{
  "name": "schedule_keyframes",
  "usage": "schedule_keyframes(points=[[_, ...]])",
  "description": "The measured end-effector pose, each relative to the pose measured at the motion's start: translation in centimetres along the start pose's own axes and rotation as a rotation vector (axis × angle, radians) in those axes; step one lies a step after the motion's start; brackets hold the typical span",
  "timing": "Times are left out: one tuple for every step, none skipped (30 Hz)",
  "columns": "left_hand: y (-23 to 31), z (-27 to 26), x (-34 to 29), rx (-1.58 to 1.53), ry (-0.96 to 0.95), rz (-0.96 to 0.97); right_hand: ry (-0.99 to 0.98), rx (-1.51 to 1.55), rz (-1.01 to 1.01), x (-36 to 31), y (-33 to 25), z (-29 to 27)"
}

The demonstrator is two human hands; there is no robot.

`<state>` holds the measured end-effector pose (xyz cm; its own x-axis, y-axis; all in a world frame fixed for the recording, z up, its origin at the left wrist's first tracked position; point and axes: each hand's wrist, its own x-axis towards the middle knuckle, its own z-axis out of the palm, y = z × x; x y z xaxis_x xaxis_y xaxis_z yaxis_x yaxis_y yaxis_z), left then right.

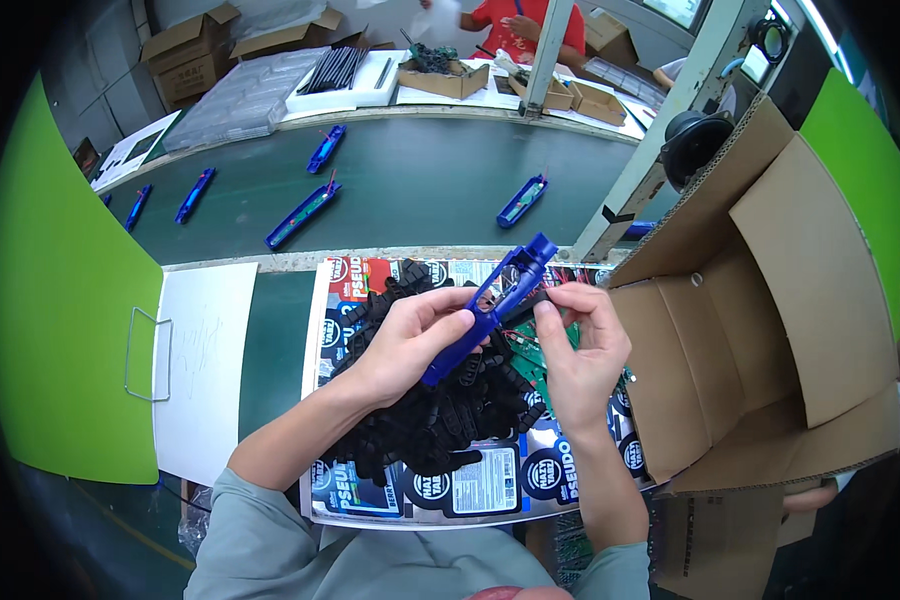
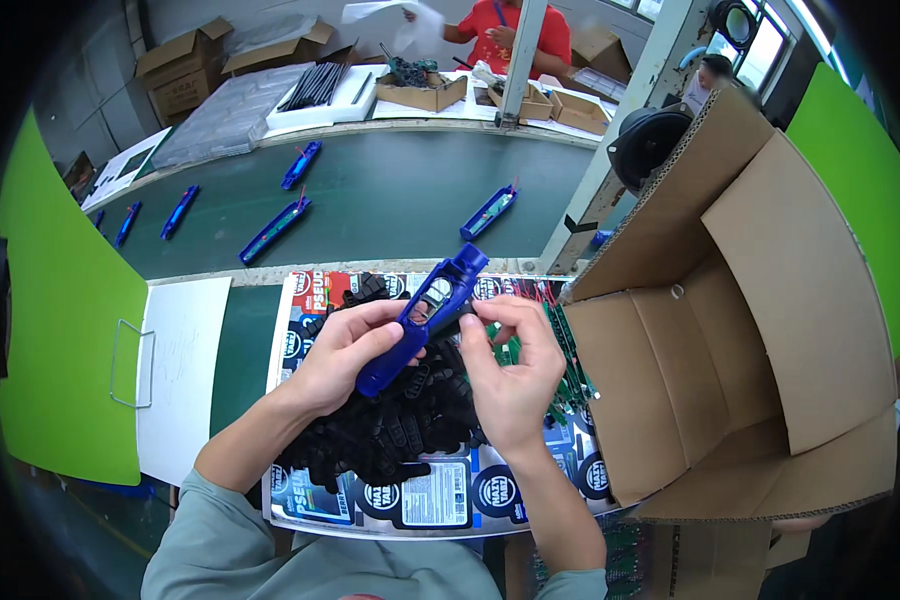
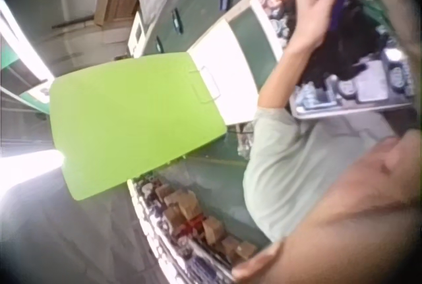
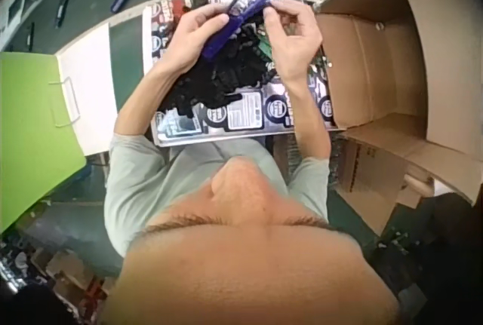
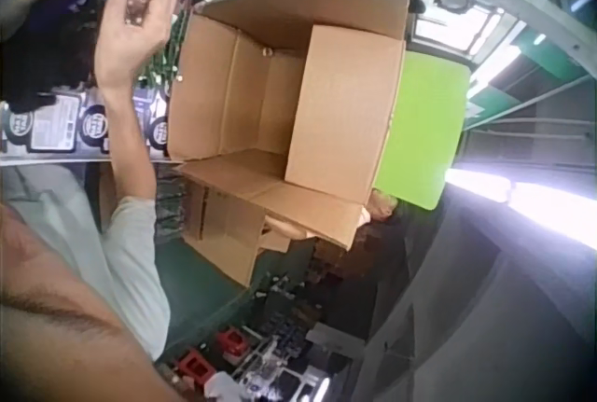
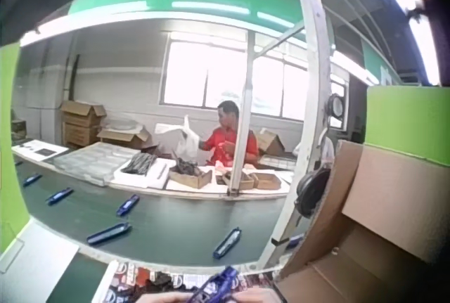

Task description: The person assembles small electronic devices by inserting green circuit boards into blue plastic casings. They pick up a casing, insert a board, and place the finished unit on the table, repeating this process continuously. The person also briefly reaches into a box to retrieve more circuit boards.

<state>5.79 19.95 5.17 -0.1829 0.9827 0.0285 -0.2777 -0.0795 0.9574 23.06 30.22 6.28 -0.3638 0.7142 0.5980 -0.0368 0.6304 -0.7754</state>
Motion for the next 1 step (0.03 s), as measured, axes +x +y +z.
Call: schedule_keyframes(points=[[-0.18,0.08,0.01,0.014,-0.024,-0.002,-0.019,-0.197,-0.12,0.43,0.04,-0.4]])
